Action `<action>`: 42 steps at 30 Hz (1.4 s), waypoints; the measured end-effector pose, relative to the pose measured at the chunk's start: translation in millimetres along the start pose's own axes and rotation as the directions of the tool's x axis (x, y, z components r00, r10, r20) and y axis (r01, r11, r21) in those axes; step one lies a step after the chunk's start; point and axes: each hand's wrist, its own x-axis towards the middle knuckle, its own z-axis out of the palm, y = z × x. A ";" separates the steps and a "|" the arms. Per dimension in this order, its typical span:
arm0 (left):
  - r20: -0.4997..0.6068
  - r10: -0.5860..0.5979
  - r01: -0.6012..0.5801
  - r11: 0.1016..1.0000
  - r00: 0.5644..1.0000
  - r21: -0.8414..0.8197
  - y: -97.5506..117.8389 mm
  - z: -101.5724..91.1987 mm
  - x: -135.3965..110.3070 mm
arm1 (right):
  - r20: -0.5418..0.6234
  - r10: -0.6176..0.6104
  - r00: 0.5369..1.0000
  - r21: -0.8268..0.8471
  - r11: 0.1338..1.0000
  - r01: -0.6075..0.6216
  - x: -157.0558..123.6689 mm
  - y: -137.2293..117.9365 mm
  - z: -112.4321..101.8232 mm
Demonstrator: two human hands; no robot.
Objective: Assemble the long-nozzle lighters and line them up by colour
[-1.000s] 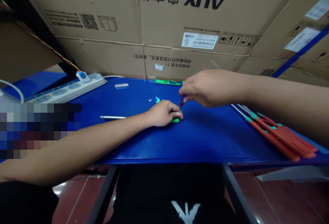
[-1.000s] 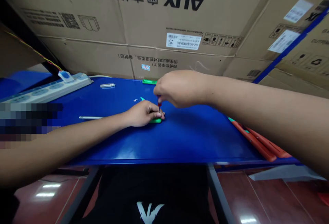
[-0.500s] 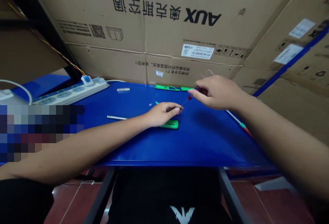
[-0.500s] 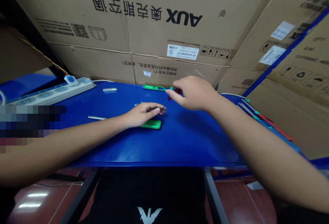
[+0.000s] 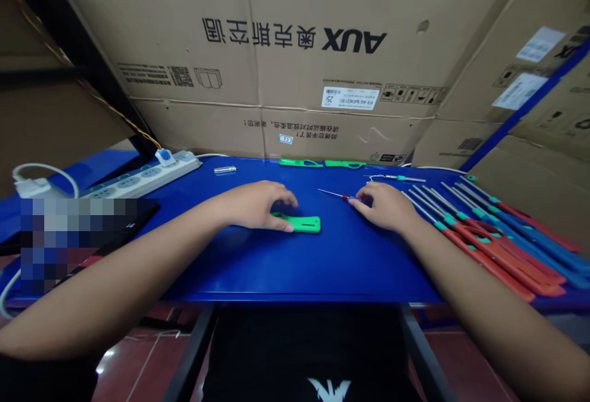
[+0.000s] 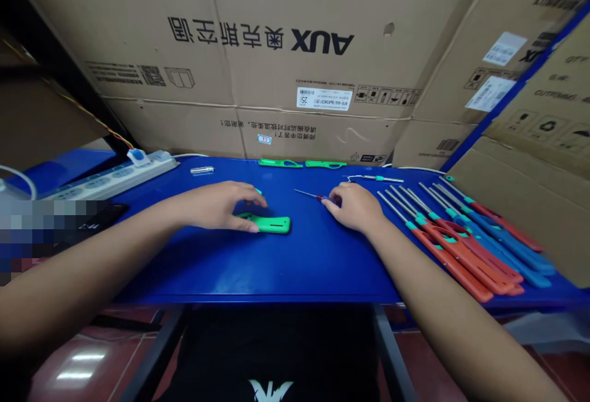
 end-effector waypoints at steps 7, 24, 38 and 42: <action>0.058 0.027 -0.029 0.999 0.998 0.027 -8.0 17.1 3.0 | -0.063 -0.289 0.955 0.043 0.956 0.292 -8.4 -54.7 -7.0; -0.243 0.166 -0.031 0.878 0.956 0.477 25.6 15.5 -7.3 | 0.069 -0.353 0.933 -0.152 0.920 0.360 -31.1 -112.1 -9.6; -0.346 0.777 -0.479 0.607 0.526 0.634 68.4 48.6 -11.5 | -0.063 0.178 0.982 0.059 0.983 -0.175 -124.1 -34.4 -8.4; -0.333 0.750 -0.527 0.647 0.572 0.551 64.5 49.2 -9.2 | -0.230 0.337 0.913 -0.176 0.908 -0.379 -160.6 16.2 -2.8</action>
